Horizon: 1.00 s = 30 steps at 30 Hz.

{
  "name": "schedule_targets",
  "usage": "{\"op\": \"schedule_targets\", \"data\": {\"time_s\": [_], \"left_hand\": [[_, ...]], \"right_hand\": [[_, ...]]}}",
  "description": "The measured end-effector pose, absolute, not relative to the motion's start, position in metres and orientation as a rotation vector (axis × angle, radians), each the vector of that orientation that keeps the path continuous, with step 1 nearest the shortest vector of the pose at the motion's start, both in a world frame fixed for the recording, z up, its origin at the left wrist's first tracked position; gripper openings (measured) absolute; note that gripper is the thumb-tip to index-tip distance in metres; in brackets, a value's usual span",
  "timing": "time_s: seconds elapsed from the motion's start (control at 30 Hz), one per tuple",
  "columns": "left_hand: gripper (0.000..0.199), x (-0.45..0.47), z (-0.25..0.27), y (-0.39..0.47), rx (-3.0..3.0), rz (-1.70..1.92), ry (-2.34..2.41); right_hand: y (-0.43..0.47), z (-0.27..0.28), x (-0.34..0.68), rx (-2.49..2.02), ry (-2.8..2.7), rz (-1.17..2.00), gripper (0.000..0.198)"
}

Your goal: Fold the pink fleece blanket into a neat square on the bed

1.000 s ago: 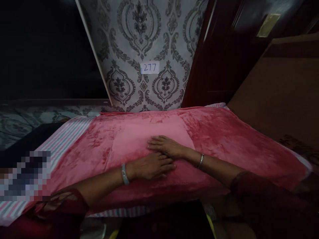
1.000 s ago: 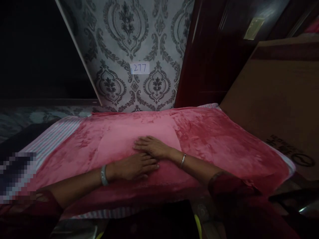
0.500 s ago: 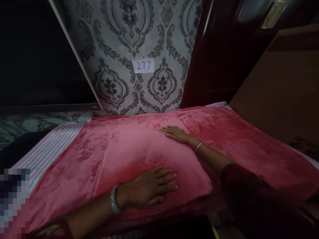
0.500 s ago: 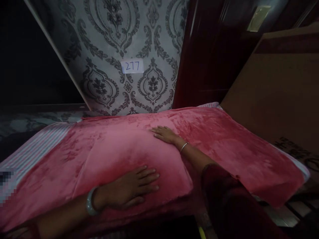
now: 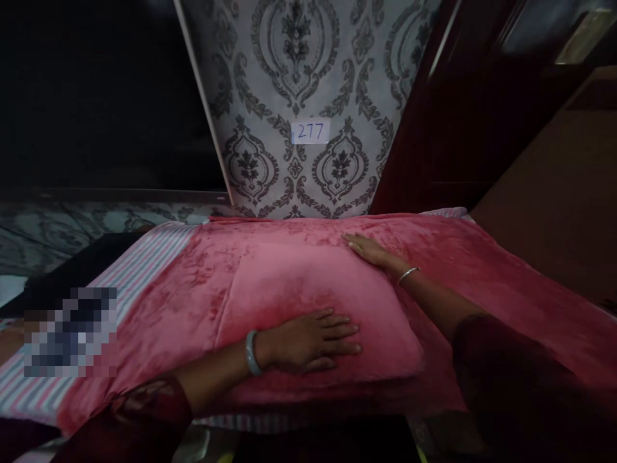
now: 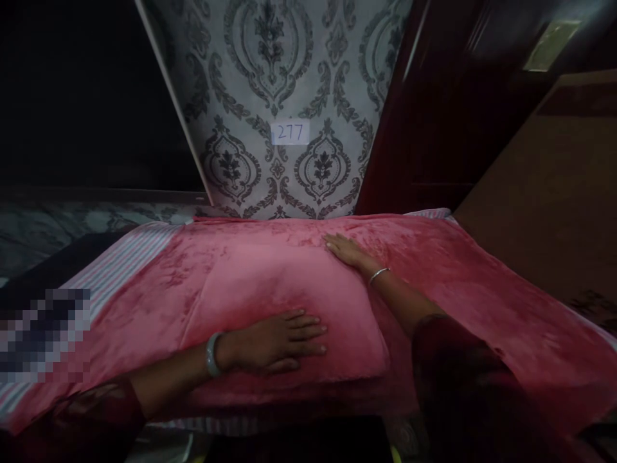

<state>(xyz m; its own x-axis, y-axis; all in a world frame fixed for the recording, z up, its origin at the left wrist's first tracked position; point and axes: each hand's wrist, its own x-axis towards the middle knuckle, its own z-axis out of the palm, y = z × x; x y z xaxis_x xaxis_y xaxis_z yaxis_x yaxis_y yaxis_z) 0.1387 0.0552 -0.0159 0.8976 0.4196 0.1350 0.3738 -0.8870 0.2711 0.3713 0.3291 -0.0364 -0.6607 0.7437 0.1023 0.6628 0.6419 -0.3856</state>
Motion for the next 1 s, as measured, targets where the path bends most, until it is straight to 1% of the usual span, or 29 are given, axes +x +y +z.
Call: {"op": "schedule_targets", "data": {"time_s": [0.07,0.13,0.23,0.3,0.37,0.43,0.53,0.7,0.77,0.87,1.0], "left_hand": [[0.055,0.137,-0.009,0.048,2.834,0.288,0.62],[0.057,0.131,-0.002,0.035,2.834,0.29,0.684],[0.061,0.116,-0.003,0.008,2.812,0.291,0.854],[0.065,0.105,-0.013,-0.009,2.806,0.319,0.951],[0.071,0.098,-0.027,-0.022,2.814,0.346,1.062],[0.075,0.095,-0.039,-0.029,2.824,0.344,1.181],[0.074,0.096,-0.048,-0.032,2.835,0.34,1.245],[0.073,0.096,-0.046,-0.03,2.885,0.325,1.215],[0.073,0.095,-0.045,-0.03,2.884,0.331,1.224],[0.07,0.095,-0.047,-0.03,2.886,0.336,1.233],[0.071,0.097,-0.051,-0.03,2.901,0.332,1.233]], "right_hand": [[0.301,-0.018,0.348,-0.932,-2.676,0.323,0.059],[0.259,-0.008,0.32,-0.577,-2.788,0.22,0.055],[0.192,-0.012,0.281,-0.069,-2.974,0.166,0.053],[0.166,-0.02,0.263,0.145,-3.017,0.14,0.051],[0.163,-0.026,0.251,0.231,-3.022,0.111,0.053],[0.179,-0.027,0.244,0.187,-3.026,0.102,0.058],[0.22,-0.026,0.234,-0.042,-3.055,0.177,0.062],[0.28,-0.04,0.219,-0.423,-3.009,0.503,0.068],[0.293,-0.049,0.215,-0.577,-2.962,0.599,0.067],[0.303,-0.058,0.212,-0.751,-2.924,0.626,0.062],[0.304,-0.059,0.212,-0.8,-2.913,0.598,0.064]]}}
